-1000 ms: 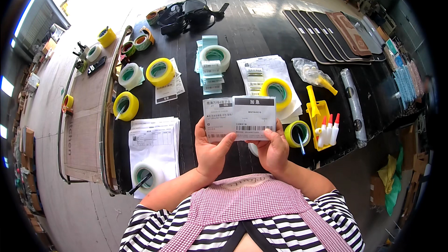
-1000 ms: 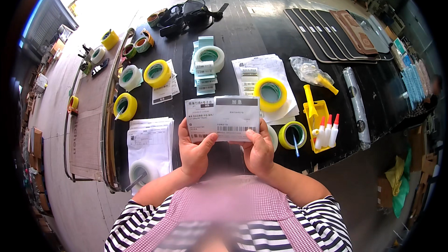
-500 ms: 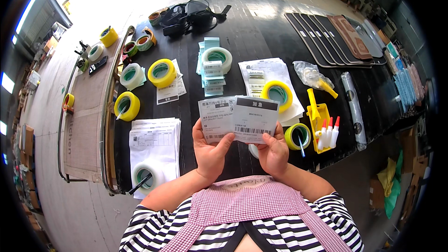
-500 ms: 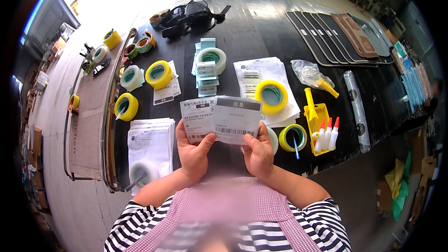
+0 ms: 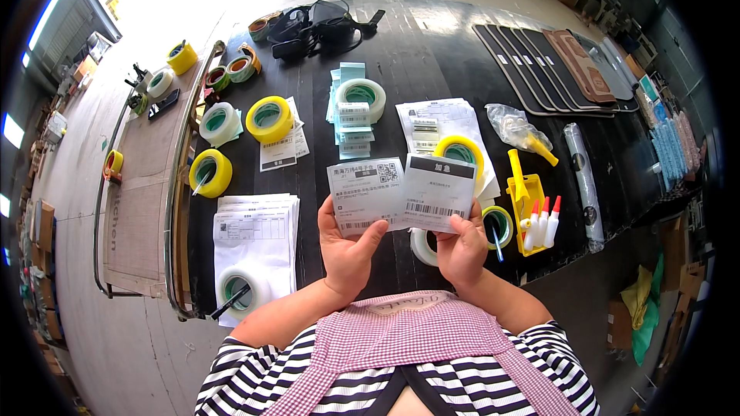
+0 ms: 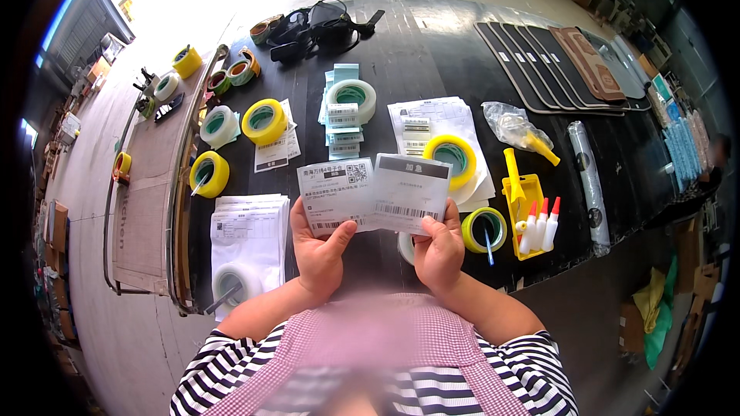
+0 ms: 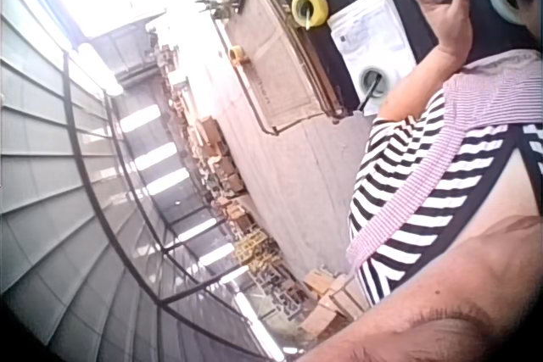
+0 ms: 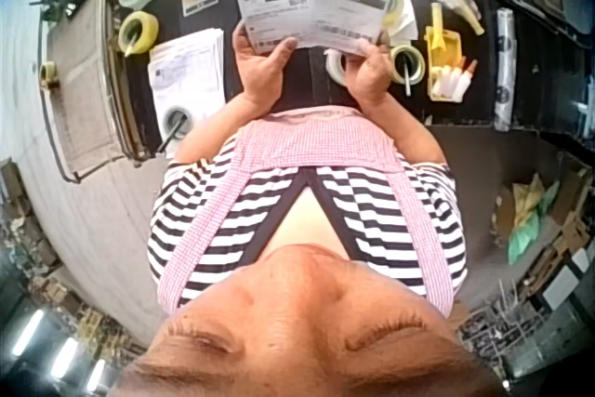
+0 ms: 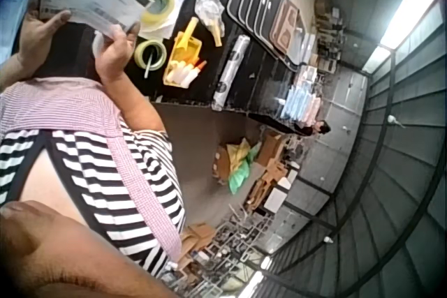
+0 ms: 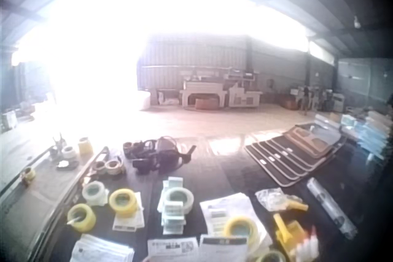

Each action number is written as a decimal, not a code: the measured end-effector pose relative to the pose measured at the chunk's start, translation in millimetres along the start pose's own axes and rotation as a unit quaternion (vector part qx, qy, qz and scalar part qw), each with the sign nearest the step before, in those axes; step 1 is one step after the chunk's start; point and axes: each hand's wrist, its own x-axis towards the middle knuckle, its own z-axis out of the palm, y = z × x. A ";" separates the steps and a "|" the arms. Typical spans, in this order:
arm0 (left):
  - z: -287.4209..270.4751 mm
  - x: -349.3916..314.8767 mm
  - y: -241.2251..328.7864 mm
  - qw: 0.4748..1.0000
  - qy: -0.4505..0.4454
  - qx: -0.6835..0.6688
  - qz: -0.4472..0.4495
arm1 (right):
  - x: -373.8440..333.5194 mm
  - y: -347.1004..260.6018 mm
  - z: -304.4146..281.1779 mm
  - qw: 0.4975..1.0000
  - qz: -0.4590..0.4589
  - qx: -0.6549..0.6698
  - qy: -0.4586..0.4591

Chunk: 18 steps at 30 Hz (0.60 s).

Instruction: The person sorts a stack of labels by hand at a table, separating them and then placing two labels on top of a yellow roll of tape.

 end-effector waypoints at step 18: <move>3.8 -3.3 7.4 0.999 -0.017 -0.022 -0.040 | 1.5 -14.5 5.5 0.999 0.029 0.014 -0.016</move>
